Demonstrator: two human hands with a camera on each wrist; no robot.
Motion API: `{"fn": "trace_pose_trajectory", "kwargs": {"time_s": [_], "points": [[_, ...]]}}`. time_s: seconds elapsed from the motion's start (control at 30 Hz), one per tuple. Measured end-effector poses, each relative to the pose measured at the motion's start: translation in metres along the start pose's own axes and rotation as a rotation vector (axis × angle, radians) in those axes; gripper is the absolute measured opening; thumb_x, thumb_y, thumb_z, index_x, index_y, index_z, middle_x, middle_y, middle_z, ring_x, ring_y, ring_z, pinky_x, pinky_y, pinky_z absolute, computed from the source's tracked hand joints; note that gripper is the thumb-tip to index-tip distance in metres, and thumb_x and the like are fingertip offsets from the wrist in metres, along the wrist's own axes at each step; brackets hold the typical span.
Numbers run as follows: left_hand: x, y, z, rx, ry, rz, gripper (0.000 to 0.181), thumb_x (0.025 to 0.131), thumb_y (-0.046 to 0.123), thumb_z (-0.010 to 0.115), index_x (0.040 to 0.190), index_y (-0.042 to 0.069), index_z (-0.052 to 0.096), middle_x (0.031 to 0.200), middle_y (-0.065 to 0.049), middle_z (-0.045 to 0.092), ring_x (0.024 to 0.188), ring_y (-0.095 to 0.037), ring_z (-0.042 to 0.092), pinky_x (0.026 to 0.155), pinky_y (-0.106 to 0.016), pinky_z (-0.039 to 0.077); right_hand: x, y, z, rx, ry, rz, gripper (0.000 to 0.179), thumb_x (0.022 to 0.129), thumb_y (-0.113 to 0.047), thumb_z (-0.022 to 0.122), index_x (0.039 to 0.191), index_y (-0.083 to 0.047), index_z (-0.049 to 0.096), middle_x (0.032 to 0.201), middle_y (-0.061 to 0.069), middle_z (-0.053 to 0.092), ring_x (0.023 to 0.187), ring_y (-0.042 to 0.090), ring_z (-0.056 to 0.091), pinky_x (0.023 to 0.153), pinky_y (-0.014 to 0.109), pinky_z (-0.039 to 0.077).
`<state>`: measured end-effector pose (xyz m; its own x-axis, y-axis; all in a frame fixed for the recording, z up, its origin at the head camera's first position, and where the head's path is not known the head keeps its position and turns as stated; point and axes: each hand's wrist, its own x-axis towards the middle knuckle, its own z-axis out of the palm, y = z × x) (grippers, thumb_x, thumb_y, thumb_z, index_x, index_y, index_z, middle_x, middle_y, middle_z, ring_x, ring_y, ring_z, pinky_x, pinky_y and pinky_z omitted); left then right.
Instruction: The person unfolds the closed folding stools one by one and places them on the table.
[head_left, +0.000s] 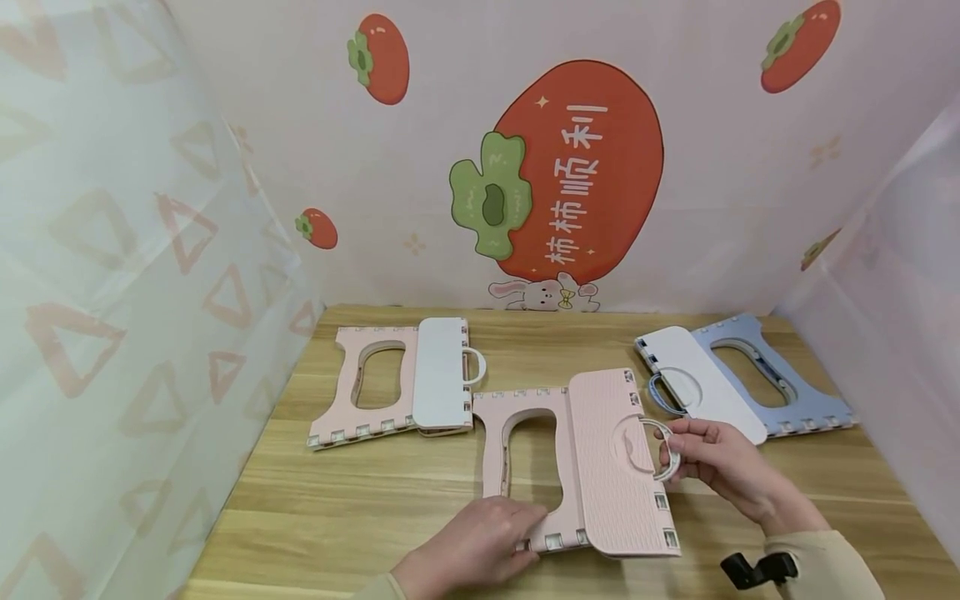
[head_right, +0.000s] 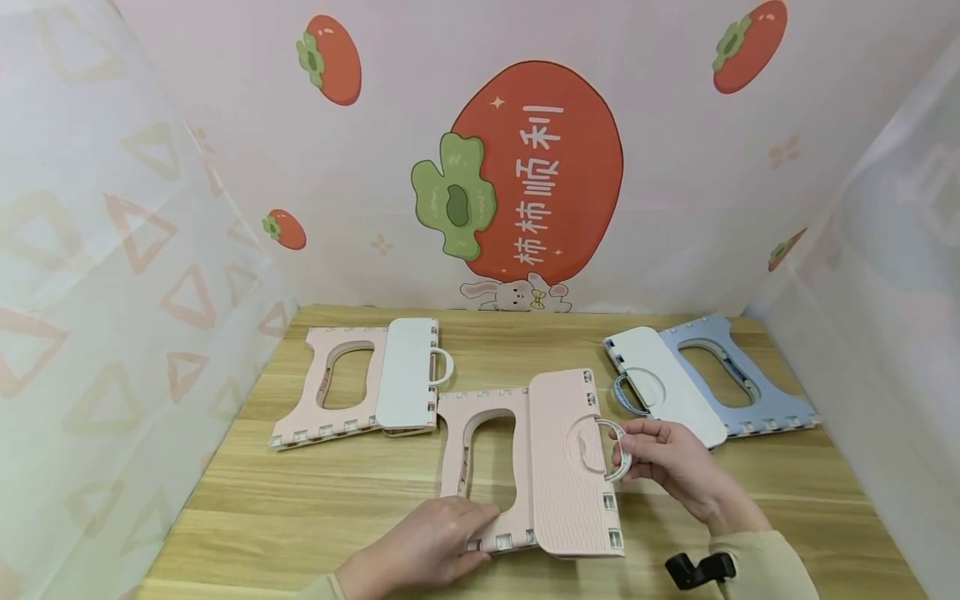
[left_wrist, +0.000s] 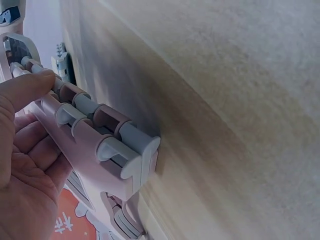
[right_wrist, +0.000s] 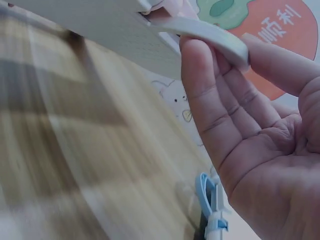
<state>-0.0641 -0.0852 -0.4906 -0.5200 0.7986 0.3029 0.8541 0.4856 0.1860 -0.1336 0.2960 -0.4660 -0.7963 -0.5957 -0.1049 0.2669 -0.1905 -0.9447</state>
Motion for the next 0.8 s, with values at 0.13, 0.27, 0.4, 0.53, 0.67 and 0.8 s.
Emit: {"fn": "trace_pose_trajectory", "kwargs": {"time_s": [0.13, 0.27, 0.4, 0.53, 0.67, 0.8], "points": [[0.001, -0.001, -0.002, -0.010, 0.009, -0.014, 0.040, 0.081, 0.028, 0.086, 0.108, 0.013, 0.061, 0.079, 0.015, 0.061, 0.072, 0.003, 0.054, 0.073, -0.014, 0.053, 0.002, -0.005, 0.003, 0.049, -0.027, -0.036, 0.032, 0.109, 0.001, 0.035, 0.122, -0.002, 0.064, 0.101, 0.008, 0.075, 0.091, 0.017, 0.073, 0.079, 0.035, 0.063], [0.002, -0.001, -0.004, -0.038, 0.013, -0.024, 0.037, 0.081, 0.026, 0.086, 0.102, 0.014, 0.059, 0.078, 0.014, 0.059, 0.072, 0.003, 0.055, 0.072, -0.012, 0.052, 0.005, -0.011, 0.007, 0.043, -0.034, -0.059, 0.034, 0.110, 0.000, 0.033, 0.119, -0.004, 0.066, 0.099, 0.007, 0.075, 0.089, 0.017, 0.073, 0.078, 0.034, 0.063], [0.004, -0.003, -0.005, -0.058, 0.009, -0.038, 0.034, 0.081, 0.024, 0.086, 0.099, 0.015, 0.058, 0.076, 0.015, 0.057, 0.070, 0.004, 0.052, 0.070, -0.009, 0.049, 0.007, -0.017, 0.012, 0.006, -0.005, -0.061, 0.032, 0.110, -0.002, 0.034, 0.117, -0.005, 0.065, 0.098, 0.006, 0.075, 0.087, 0.016, 0.073, 0.076, 0.033, 0.063], [0.006, -0.004, -0.006, -0.070, 0.001, -0.049, 0.032, 0.082, 0.024, 0.085, 0.098, 0.016, 0.058, 0.074, 0.014, 0.055, 0.068, 0.004, 0.047, 0.065, -0.007, 0.044, 0.007, -0.023, 0.015, -0.008, 0.005, -0.081, 0.032, 0.111, -0.002, 0.034, 0.117, -0.004, 0.065, 0.098, 0.006, 0.075, 0.086, 0.017, 0.073, 0.076, 0.034, 0.063], [0.007, -0.005, -0.007, -0.081, -0.005, -0.065, 0.033, 0.082, 0.025, 0.085, 0.096, 0.016, 0.056, 0.071, 0.014, 0.051, 0.066, 0.004, 0.042, 0.061, -0.008, 0.040, 0.011, -0.027, 0.018, -0.018, -0.007, -0.100, 0.034, 0.111, -0.003, 0.033, 0.118, -0.004, 0.066, 0.096, 0.006, 0.075, 0.085, 0.017, 0.073, 0.077, 0.035, 0.062], [0.007, -0.007, -0.009, -0.091, -0.003, -0.072, 0.032, 0.083, 0.023, 0.084, 0.100, 0.013, 0.059, 0.071, 0.014, 0.051, 0.066, 0.004, 0.042, 0.063, -0.010, 0.042, 0.016, -0.029, 0.023, 0.015, -0.028, -0.113, 0.037, 0.112, -0.005, 0.031, 0.120, -0.002, 0.067, 0.096, 0.006, 0.075, 0.086, 0.016, 0.072, 0.077, 0.033, 0.061]]}}
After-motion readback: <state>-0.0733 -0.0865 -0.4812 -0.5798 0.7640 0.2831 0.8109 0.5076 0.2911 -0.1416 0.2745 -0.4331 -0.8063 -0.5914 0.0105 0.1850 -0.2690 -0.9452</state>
